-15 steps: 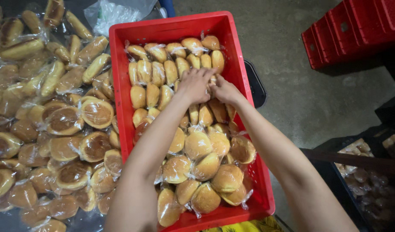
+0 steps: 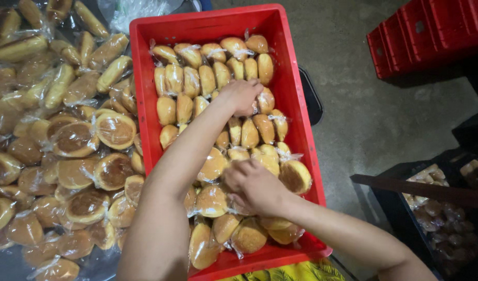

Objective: The person arranges packaged bread buns into rows inside a red plastic crate by hand.

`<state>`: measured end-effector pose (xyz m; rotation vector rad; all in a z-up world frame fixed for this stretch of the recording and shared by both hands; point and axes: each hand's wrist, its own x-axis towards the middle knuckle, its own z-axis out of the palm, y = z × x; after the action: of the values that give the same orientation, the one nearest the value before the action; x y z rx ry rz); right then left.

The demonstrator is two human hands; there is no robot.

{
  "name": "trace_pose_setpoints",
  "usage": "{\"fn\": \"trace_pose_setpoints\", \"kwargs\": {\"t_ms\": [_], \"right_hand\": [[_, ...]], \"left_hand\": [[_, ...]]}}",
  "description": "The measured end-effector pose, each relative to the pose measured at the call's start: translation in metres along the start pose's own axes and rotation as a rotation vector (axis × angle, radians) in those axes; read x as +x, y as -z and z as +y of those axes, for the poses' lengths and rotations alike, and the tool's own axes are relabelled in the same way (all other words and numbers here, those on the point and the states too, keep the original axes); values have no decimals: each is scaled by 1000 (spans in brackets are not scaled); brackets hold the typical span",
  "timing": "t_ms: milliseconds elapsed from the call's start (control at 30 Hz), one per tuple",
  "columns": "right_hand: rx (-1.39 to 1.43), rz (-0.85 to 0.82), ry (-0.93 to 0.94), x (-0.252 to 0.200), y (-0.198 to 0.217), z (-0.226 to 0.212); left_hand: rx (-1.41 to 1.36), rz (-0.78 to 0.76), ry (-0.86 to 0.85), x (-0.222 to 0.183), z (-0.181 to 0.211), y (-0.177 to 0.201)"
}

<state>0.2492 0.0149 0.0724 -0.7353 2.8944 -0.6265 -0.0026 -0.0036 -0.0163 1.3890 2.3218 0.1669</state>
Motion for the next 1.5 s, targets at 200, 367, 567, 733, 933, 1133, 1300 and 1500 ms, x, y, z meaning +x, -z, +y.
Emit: {"fn": "trace_pose_setpoints", "kwargs": {"t_ms": [200,367,567,733,933,1133,1300,1500], "right_hand": [[91,-476,-584,26,14,17],[396,-331,-542,11,-3,19],[1369,197,-768,-25,14,43],[2417,520,-563,-50,8,28],[2806,844,-426,-31,-17,62],[2561,1111,-487,3,-18,87],[2139,989,-741,8,-36,80],[-40,700,-377,34,2,137]], "left_hand": [[24,92,-77,4,5,2],[5,22,-62,3,27,15],[-84,-52,57,19,37,16],[-73,78,161,36,51,-13],[-64,143,262,38,54,-27],[-78,233,259,12,40,-27],[-76,333,204,0,39,-23],[-25,220,220,-2,35,-27]]}}
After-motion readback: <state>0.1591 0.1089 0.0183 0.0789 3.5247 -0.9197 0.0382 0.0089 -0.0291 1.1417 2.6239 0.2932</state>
